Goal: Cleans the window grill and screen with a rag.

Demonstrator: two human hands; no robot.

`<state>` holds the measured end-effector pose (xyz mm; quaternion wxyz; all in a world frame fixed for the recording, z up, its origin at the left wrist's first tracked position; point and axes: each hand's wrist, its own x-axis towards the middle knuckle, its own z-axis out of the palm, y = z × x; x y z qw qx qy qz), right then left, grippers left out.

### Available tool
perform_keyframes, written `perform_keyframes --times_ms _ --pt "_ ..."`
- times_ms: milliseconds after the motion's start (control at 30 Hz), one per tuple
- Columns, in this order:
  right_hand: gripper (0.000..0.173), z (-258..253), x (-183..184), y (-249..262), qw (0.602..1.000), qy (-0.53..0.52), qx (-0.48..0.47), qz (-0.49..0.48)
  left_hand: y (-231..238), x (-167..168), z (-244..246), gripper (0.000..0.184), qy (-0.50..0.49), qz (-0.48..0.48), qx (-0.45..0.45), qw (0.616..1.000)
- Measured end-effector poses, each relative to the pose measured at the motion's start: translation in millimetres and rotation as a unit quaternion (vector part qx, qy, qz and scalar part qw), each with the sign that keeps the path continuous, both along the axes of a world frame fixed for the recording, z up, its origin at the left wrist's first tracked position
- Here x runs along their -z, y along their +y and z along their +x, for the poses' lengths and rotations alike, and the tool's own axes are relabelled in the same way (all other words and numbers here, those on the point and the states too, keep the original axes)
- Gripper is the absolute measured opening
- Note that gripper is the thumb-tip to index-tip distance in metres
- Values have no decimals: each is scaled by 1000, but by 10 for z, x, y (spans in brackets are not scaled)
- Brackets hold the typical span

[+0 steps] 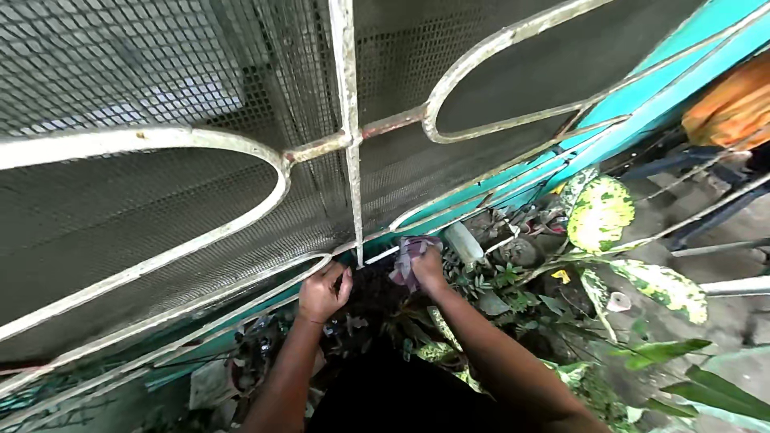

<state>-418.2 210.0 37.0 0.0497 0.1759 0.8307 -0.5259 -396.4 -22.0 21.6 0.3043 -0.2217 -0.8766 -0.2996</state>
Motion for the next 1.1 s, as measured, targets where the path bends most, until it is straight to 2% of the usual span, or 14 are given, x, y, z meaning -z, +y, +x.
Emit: perform_keyframes --times_ms 67,133,233,333,467,567,700,767,900,1000,1033,1100 --pt "31 41 25 -58 999 5 25 -46 -1 17 7 37 5 5 2 1000" --pt "23 128 23 -207 993 24 43 -111 2 17 17 37 6 6 0 1000" --pt "18 202 64 -317 978 -3 15 -210 13 8 4 38 8 1 0 1000" --pt "20 185 105 -261 970 -10 -5 -244 1 13 5 37 8 -9 -1 1000" --pt "18 46 91 48 948 -6 62 -311 -18 51 -13 38 25 -13 7 1000" --pt "20 -98 86 414 944 -3 111 -311 -34 65 -11 39 44 -22 20 999" --pt "19 -318 203 845 947 14 120 -298 -52 81 -29 39 61 -29 30 997" --pt "16 -404 267 990 930 54 147 -332 -55 83 -32 38 58 -29 33 997" --pt "23 -545 304 1290 899 118 223 -358 -54 83 -24 38 51 -26 39 998" --pt "13 -588 307 1231 844 145 318 -407 -48 69 -32 37 50 -25 45 997" --pt "13 -620 343 1196 823 160 334 -432 -43 67 -33 37 50 -25 45 997" --pt "20 -660 449 1092 805 169 326 -466 -37 71 -36 37 54 -25 44 997"
